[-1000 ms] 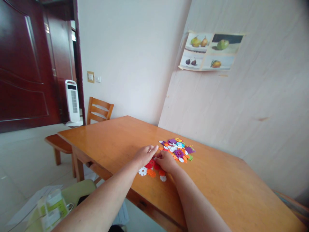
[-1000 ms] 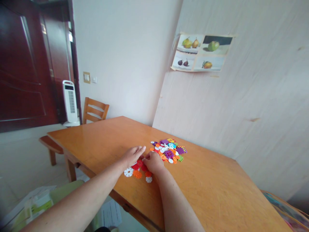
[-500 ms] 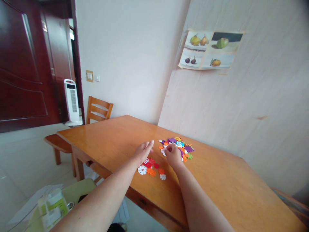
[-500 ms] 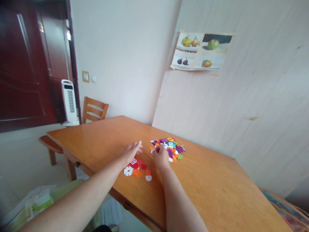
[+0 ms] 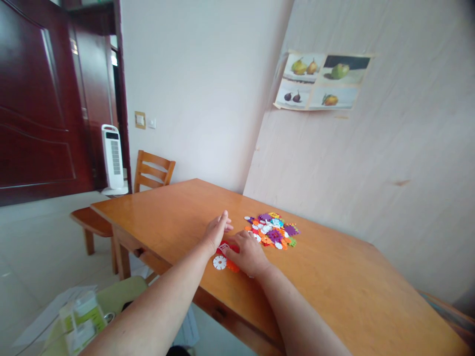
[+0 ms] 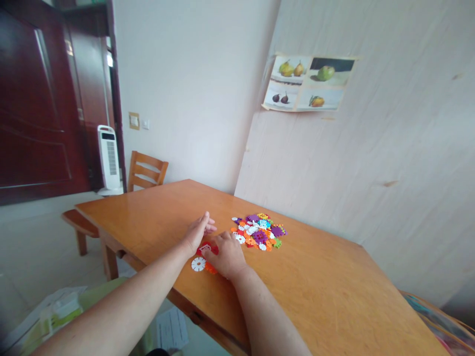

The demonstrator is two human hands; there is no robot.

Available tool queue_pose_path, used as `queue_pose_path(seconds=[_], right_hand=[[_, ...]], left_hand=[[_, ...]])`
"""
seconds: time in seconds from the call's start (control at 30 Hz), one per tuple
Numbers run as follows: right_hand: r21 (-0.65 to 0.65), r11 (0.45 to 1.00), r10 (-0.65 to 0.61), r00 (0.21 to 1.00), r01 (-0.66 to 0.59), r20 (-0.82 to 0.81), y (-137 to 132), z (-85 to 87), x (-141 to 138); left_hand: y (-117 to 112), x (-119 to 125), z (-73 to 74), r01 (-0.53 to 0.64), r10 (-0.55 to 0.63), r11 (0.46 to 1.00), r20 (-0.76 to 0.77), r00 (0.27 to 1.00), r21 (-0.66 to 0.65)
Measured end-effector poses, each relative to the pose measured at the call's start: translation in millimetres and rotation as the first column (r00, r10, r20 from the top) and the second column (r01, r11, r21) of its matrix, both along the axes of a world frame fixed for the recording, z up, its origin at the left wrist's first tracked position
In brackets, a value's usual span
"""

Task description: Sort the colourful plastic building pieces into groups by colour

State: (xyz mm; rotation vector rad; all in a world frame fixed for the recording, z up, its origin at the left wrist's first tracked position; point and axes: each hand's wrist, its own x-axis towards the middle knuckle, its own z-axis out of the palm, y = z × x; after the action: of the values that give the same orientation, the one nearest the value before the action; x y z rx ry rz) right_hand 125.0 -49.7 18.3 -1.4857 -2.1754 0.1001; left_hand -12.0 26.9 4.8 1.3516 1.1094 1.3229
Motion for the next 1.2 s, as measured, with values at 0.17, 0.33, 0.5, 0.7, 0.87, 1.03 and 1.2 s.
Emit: queue_pose_path(seconds=[0.17, 0.33, 0.5, 0.7, 0.87, 1.03, 1.2], right_hand=[[-0.024, 0.999, 0.024, 0.995, -0.022, 0.097, -2.2, 0.6, -6.2], [0.006, 1.0, -0.011, 0.995, 0.01, 0.101, 1.0, -1.0, -6.7], [0.071, 0.991, -0.107, 0.993, 0.11, -0.049, 11.4, -3.9, 1.6], [-0.123, 0.917, -0.377, 0.726, 0.379, -0.575, 32.2, -9.5, 38.1], [-0.151, 0.913, -0.393, 0.721, 0.378, -0.571, 31.4, -10.8, 54.9], [-0.19, 0.974, -0.181, 0.925, 0.122, -0.335, 18.8, -9.9, 36.8], [-0.108, 0.994, -0.04, 0.989, 0.024, -0.143, 5.7, -3.4, 18.7]], left_hand=[[0.5, 0.4, -0.8, 0.004, -0.003, 1.0, -0.009, 1.0, 0.013], [1.7, -0.7, -1.7, 0.007, -0.006, 1.0, -0.012, 1.0, 0.021], [3.3, -2.1, -2.0, 0.008, -0.008, 1.0, -0.019, 1.0, 0.005], [-2.9, -1.0, 2.5, -0.003, 0.004, 1.0, -0.039, 0.999, 0.024], [-4.4, -1.4, 4.0, -0.006, 0.008, 1.0, -0.064, 0.998, 0.031], [3.8, -4.0, -1.3, 0.015, -0.014, 1.0, -0.064, 0.998, 0.015], [9.3, -6.4, -5.0, 0.041, -0.04, 0.999, -0.055, 0.998, 0.012]])
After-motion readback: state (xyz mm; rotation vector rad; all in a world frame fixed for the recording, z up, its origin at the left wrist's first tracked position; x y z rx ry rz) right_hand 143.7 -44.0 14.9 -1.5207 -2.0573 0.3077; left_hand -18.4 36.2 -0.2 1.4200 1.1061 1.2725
